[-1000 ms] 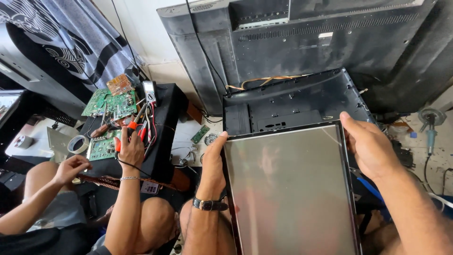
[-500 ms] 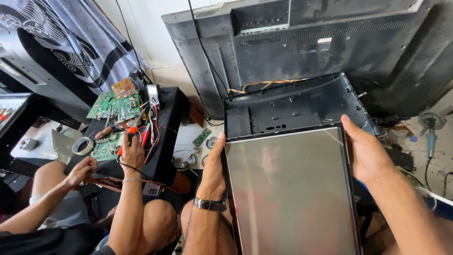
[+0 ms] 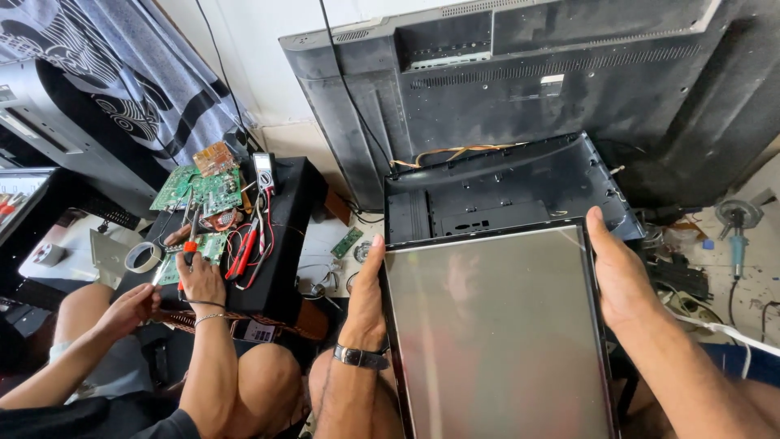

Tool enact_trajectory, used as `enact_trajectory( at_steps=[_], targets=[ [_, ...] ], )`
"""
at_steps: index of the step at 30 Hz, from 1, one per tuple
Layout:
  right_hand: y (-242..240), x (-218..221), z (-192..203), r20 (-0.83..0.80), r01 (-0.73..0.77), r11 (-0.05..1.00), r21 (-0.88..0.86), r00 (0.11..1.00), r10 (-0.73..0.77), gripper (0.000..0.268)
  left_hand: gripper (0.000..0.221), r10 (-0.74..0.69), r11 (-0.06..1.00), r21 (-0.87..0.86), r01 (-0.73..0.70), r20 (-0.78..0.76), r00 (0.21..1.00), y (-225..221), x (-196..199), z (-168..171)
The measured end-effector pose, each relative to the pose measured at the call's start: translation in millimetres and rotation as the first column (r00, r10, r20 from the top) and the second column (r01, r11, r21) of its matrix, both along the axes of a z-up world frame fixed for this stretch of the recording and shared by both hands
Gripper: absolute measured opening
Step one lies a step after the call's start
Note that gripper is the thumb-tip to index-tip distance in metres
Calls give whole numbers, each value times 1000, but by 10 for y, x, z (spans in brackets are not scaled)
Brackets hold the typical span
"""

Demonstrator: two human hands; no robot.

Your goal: Disassembling and reassembling an LCD monitor, including handling the panel, backlight layers, and frame.

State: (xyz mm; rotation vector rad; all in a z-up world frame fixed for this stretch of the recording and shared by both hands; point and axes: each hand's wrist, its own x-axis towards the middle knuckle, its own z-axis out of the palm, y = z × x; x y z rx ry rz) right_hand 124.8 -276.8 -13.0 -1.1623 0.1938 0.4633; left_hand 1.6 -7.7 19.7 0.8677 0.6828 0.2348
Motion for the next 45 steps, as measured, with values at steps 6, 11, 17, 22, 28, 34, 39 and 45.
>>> enact_trajectory(
  at_steps=[6, 11, 17, 22, 28, 34, 39, 45],
  targets=[
    [-130, 57, -195, 103, 5, 999, 52, 995, -10, 45, 64, -24, 999, 34, 25, -7, 1000, 5, 9, -24],
    [-132, -41, -122, 262, -50, 993, 108, 965, 20, 37, 66, -20, 1000, 11, 20, -26, 999, -20, -10, 43],
    [-171, -42, -162, 323, -32, 999, 7, 946, 28, 22, 56, -22, 994, 111, 21, 12, 1000, -9, -29, -55],
    [-201, -11, -212, 410, 10, 996, -83, 912, 25, 21, 32, -82, 970, 239, 51, 121, 989, 49, -26, -205],
    [-226, 26, -250, 395, 80, 990, -114, 918, -29, 28, 55, -18, 942, 337, 12, 15, 1000, 31, 4, -65],
    [-203, 83, -249, 329, 94, 990, -103, 943, -55, 28, 51, 60, 994, 92, -57, -29, 998, 53, 44, -45],
    [-171, 84, -107, 292, -10, 997, -75, 956, 31, 37, 48, -38, 998, -51, 42, 92, 995, 132, 46, -179],
    [-159, -10, -83, 287, 21, 995, -99, 958, 8, 48, 49, -61, 981, -171, 88, 158, 986, 91, -14, -195]
  ],
)
